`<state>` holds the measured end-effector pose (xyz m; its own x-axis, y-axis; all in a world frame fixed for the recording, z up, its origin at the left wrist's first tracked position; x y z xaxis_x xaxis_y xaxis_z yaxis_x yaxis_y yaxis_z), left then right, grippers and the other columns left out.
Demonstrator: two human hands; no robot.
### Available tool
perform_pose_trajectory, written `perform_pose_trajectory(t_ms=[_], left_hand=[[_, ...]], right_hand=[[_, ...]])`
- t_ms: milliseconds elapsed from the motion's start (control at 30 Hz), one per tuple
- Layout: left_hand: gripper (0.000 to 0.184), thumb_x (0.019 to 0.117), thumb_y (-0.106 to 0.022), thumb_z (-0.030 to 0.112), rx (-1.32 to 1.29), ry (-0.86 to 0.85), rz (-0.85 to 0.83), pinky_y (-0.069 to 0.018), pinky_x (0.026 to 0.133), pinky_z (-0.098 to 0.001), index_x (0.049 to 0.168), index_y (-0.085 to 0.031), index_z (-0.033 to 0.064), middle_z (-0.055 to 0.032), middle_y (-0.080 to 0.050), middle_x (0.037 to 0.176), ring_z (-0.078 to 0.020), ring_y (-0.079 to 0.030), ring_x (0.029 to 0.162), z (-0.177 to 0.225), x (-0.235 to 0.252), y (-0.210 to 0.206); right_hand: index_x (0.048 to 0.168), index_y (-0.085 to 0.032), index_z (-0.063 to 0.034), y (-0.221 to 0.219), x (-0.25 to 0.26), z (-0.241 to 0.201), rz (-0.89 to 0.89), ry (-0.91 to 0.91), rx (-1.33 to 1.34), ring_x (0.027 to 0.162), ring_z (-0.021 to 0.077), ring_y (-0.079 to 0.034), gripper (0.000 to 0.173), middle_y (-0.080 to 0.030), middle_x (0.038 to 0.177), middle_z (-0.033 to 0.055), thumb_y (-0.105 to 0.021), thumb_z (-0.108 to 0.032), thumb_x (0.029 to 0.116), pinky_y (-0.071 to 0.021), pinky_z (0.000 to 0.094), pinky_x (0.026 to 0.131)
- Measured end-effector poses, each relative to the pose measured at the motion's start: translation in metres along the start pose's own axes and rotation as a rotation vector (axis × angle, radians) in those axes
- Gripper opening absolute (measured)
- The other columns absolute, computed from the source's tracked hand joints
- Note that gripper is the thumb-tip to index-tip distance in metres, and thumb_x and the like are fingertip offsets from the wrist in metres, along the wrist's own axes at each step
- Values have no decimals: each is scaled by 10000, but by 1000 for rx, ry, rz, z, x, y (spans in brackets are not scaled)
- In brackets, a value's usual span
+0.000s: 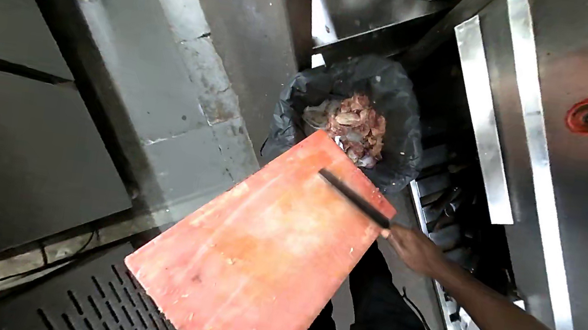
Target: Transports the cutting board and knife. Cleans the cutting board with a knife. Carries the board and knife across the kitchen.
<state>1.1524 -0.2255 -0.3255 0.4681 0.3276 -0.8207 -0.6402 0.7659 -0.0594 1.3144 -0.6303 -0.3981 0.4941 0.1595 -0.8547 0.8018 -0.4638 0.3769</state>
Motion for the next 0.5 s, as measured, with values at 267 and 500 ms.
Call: perform_pose_trajectory(t_ms=[267,500], left_hand=[[161,881,-534,-7,-4,-10,-40,-642,682,-355,961,-646,78,-47,-760,789,-141,-745,710,4,0,1],[222,865,-480,-27,8,16,-20,-633,653,-320,893,-656,106,-21,-755,753,-110,-734,679,6,0,0]], right_hand=[[1152,-664,-44,-33,-36,-67,95,155,157,880,341,-708,404,-700,908,172,-440,-373,1081,-565,570,813],[1054,-618,-62,-125,-109,-112,-191,357,-20,714,370,-691,592,-635,724,147,-353,-591,1063,-554,576,647]])
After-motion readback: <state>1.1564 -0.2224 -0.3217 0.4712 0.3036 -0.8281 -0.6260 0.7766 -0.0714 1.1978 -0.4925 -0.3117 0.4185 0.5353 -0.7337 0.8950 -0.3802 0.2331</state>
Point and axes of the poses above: each hand's wrist, its own x-axis towards the middle knuckle, its own y-axis out of the back of the hand, z = x × y, the point moved 9 cm from there along x, towards the middle knuckle
